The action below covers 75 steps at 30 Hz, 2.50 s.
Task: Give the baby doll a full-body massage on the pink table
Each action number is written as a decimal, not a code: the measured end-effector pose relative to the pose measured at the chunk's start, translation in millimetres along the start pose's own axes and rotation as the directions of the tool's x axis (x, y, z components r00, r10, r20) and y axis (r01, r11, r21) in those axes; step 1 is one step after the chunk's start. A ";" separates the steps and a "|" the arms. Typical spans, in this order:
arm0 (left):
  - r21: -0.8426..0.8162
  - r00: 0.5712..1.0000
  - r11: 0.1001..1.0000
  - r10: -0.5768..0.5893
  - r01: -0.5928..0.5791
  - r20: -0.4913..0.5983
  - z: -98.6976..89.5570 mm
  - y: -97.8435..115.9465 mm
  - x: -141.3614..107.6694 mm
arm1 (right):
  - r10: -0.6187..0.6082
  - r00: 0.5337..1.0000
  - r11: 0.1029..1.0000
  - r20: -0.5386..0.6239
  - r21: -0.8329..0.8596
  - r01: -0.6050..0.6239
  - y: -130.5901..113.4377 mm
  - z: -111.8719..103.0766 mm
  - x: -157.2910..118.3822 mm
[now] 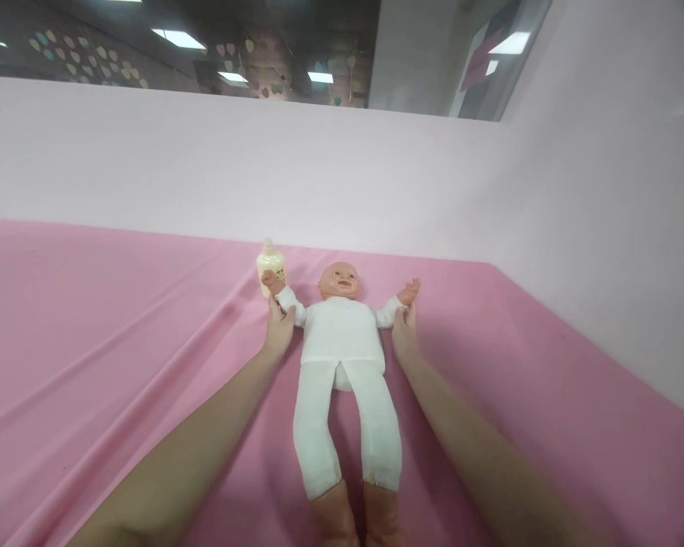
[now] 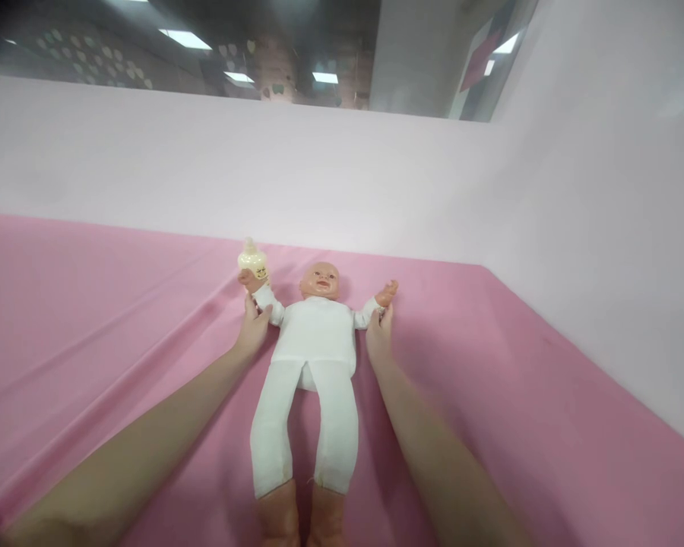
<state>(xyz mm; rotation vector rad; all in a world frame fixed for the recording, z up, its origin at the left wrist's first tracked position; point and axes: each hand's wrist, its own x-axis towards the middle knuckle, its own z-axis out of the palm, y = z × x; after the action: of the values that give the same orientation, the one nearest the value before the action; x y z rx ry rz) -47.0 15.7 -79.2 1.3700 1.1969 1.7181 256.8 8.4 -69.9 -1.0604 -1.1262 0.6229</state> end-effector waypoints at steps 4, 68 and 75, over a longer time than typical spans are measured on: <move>-0.047 0.996 0.997 -0.071 0.068 -0.060 -1.8 -1.9 4.2 | 0.043 0.996 0.998 -0.073 0.055 -0.039 4.0 -2.3 3.4; 0.333 0.891 0.884 0.173 -0.328 0.419 7.5 10.6 -4.0 | -0.165 0.905 0.915 0.393 -0.282 0.289 -3.9 6.1 -11.3; 0.316 0.890 0.889 0.182 -0.331 0.419 7.8 11.2 -4.0 | -0.177 0.899 0.916 0.401 -0.266 0.300 0.8 6.1 -10.2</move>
<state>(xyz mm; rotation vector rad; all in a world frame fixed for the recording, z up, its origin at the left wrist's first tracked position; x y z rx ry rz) -37.7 9.9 -70.2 2.0772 1.1977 1.3302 247.7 2.3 -74.5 -1.0784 -1.7099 0.4559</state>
